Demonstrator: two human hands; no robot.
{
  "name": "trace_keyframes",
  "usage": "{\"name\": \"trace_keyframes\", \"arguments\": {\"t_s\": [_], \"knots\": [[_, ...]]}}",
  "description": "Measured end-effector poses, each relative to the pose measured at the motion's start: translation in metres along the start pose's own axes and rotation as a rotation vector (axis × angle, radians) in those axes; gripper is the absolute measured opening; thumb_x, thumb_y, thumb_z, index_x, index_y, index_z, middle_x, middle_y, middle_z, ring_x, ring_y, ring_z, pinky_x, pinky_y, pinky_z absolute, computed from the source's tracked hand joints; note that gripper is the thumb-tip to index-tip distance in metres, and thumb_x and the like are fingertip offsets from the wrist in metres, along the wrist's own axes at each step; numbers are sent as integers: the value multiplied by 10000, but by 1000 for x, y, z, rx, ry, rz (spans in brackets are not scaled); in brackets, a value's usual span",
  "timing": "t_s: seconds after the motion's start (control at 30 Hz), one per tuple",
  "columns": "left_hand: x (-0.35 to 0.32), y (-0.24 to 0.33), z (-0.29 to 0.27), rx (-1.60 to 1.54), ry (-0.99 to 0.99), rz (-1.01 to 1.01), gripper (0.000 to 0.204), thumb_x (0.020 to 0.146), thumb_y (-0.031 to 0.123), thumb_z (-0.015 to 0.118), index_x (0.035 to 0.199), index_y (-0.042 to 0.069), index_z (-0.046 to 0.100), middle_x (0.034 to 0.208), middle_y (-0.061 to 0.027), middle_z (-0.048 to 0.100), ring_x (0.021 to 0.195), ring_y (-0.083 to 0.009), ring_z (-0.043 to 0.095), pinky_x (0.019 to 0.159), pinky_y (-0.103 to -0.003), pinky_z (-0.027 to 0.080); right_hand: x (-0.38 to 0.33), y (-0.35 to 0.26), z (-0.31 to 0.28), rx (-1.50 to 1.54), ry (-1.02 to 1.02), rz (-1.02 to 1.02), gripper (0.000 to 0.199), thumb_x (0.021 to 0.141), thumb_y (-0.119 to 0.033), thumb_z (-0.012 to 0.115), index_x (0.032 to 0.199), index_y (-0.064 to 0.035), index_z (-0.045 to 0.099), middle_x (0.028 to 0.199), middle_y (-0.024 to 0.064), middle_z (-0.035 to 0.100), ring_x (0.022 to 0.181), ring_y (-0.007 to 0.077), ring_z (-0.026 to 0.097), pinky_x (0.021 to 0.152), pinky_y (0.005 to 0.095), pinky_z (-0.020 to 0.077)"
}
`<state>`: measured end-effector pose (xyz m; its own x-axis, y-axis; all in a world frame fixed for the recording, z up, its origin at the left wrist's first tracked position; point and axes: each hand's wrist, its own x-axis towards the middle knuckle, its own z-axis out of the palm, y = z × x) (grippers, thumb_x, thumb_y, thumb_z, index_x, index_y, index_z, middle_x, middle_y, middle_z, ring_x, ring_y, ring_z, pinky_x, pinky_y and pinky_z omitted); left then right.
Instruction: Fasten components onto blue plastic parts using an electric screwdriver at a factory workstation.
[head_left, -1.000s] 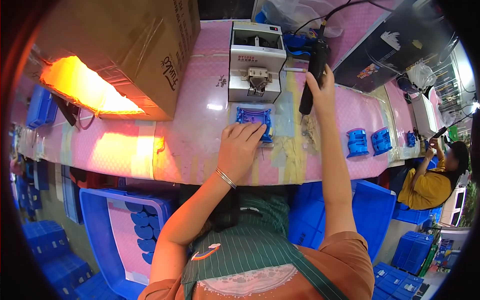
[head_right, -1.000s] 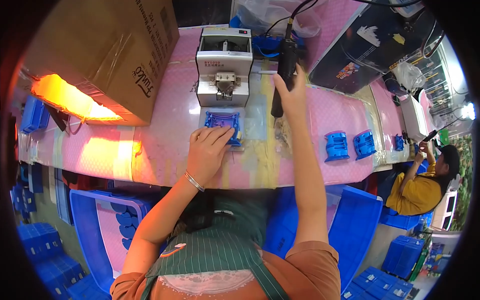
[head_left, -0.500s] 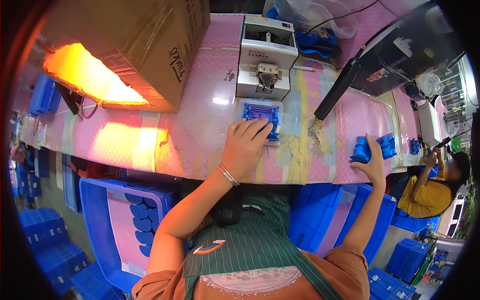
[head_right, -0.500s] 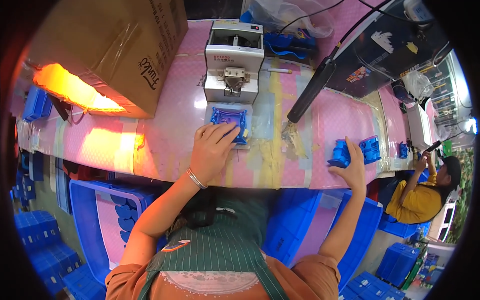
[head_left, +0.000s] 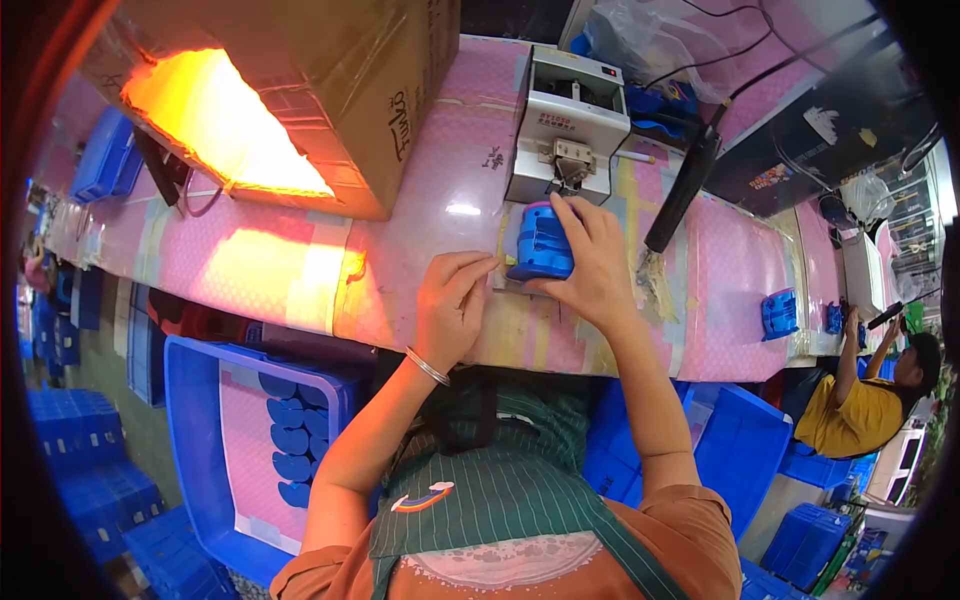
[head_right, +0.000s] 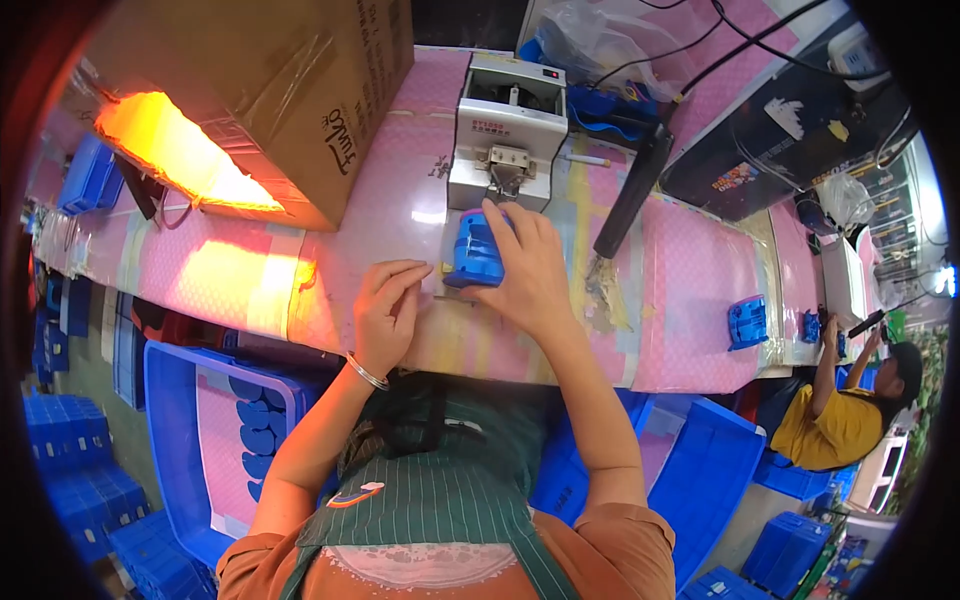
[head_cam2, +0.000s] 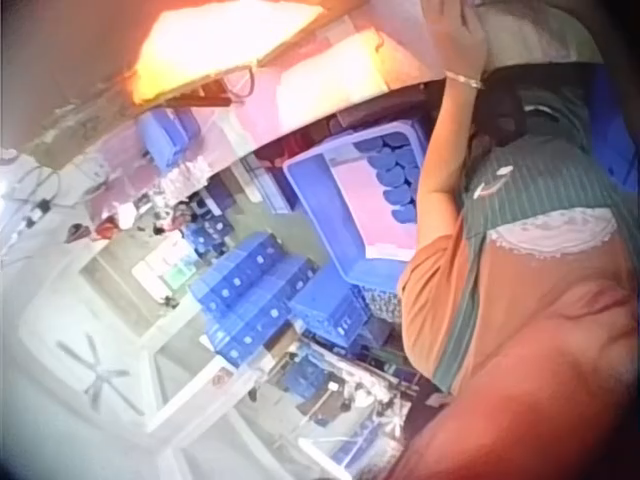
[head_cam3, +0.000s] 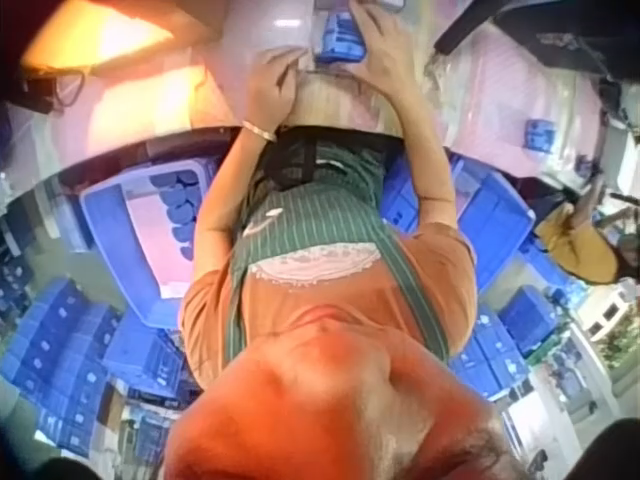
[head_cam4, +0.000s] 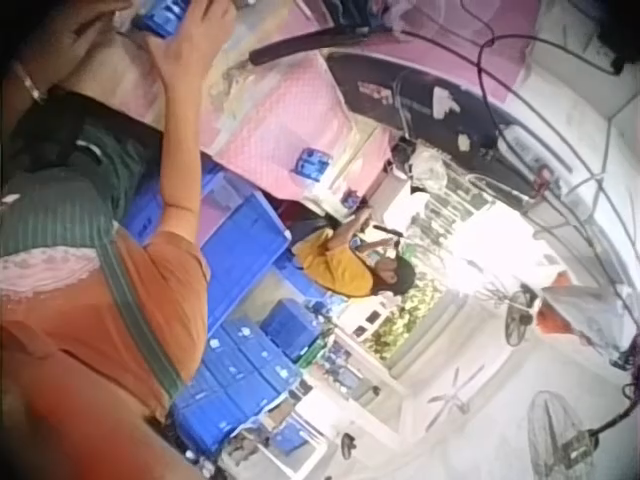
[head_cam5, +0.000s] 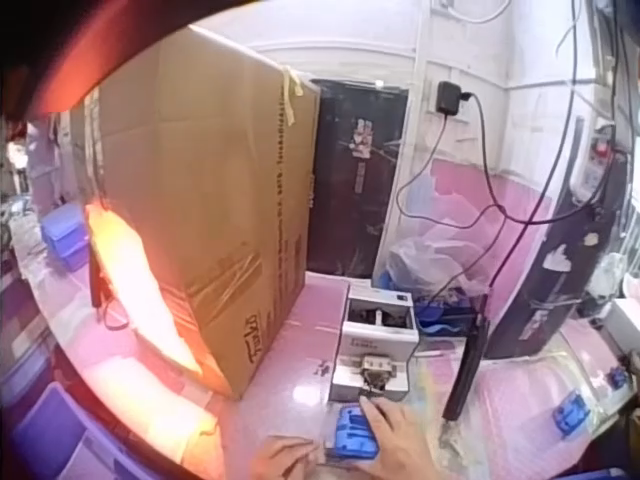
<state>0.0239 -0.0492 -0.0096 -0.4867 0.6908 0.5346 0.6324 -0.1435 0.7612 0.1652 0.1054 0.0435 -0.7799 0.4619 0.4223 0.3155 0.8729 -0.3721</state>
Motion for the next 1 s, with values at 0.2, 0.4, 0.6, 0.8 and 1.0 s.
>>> {"name": "trace_keyframes", "arguments": {"t_s": [0.2, 0.4, 0.6, 0.8, 1.0], "knots": [[9, 9, 13, 8, -6, 111, 338, 825, -75, 619, 1134, 39, 693, 1177, -126, 653, 1107, -304, 611, 931, -390, 497, -4, -4, 8, -42, -34, 27, 1040, 536, -232, 905, 1454, -101, 437, 1391, 158, 466, 1201, 392, 476, 1020, 475, 403], [1, 13, 32, 205, -183, 250, 442, 834, 66, 611, 1275, 75, 612, 1364, -99, 574, 1306, -303, 514, 1061, -474, 429, -14, 7, 3, -64, -149, 37, 1039, 567, -130, 845, 1501, -151, 389, 1486, 171, 383, 1271, 412, 448, 1046, 481, 394], [4, 15, 39, 279, -165, 286, 451, 842, 89, 606, 1292, 95, 593, 1280, -103, 603, 1242, -295, 550, 1010, -453, 445, -18, 13, 6, -60, -84, -2, 1007, 573, -121, 840, 1488, -170, 421, 1468, 196, 397, 1282, 413, 449, 1054, 485, 394], [10, 26, 10, 95, -86, 131, 633, 687, 73, 743, 1295, 106, 570, 1181, -130, 611, 1139, -332, 588, 929, -441, 488, -11, -30, -24, 277, -1, 31, 865, 648, -151, 836, 1437, -97, 486, 1399, 190, 484, 1243, 374, 497, 1042, 449, 412], [-14, 42, -32, -485, -122, -267, 674, 722, 50, 844, 1319, 70, 532, 1186, -121, 626, 1125, -235, 629, 936, -357, 517, -5, -49, 6, 800, 26, 129, 544, 919, -439, 584, 1233, 5, 598, 1117, 123, 625, 1022, 214, 593, 918, 334, 447]]}}
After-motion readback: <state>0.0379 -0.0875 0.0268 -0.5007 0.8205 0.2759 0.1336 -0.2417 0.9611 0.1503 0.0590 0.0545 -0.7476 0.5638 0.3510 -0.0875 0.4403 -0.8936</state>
